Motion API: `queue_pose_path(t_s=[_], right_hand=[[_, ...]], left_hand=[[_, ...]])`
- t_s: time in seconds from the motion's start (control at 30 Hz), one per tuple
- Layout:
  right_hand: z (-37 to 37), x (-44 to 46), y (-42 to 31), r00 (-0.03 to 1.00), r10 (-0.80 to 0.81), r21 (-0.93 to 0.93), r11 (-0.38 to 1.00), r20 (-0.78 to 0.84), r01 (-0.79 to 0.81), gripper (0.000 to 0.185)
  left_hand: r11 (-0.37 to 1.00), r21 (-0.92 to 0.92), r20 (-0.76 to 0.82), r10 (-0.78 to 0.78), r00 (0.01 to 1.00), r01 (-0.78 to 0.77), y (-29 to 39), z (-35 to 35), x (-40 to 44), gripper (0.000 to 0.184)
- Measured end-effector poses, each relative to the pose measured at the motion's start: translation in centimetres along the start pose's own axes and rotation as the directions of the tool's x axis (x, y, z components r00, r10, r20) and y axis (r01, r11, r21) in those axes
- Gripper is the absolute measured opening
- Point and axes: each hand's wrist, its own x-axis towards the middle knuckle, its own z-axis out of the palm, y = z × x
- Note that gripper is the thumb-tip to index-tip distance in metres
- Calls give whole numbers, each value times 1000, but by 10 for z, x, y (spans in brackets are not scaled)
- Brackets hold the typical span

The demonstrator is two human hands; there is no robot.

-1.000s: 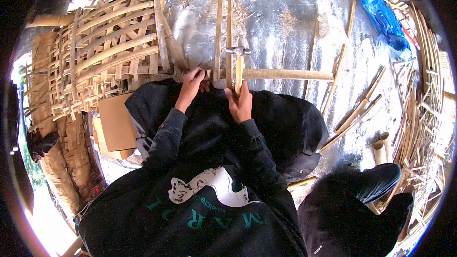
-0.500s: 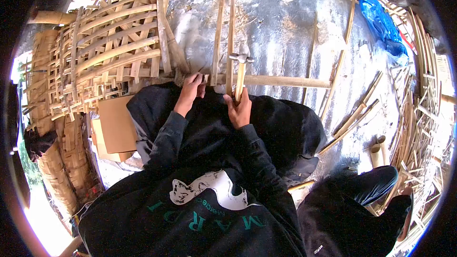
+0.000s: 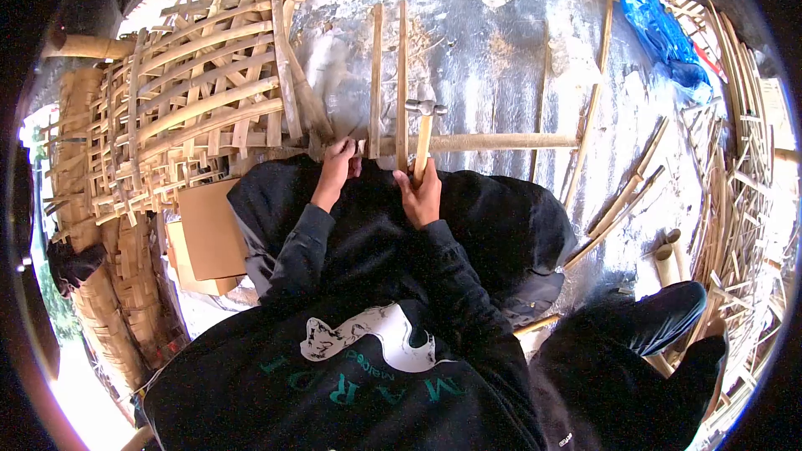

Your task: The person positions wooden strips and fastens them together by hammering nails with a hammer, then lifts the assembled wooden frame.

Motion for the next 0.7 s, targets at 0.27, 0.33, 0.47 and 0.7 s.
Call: queue_pose_path(t_s=[0.27, 0.33, 0.47, 0.7], right_hand=[[-1, 1, 5, 998, -39, -44, 998, -47, 37, 32], [-1, 3, 17, 997, -50, -50, 998, -61, 47, 32], [-1, 2, 16, 997, -9, 20, 1000, -77, 11, 32], [0, 2, 10, 994, -71, 3, 997, -81, 71, 34]], left_hand=[[321, 867, 38, 719, 694, -381, 65, 27, -25, 26], [362, 708, 178, 740, 649, -606, 73, 38, -18, 32], [153, 705, 475, 624, 621, -693, 78, 59, -1, 49], [-26, 725, 610, 490, 623, -689, 53, 58, 17, 59]])
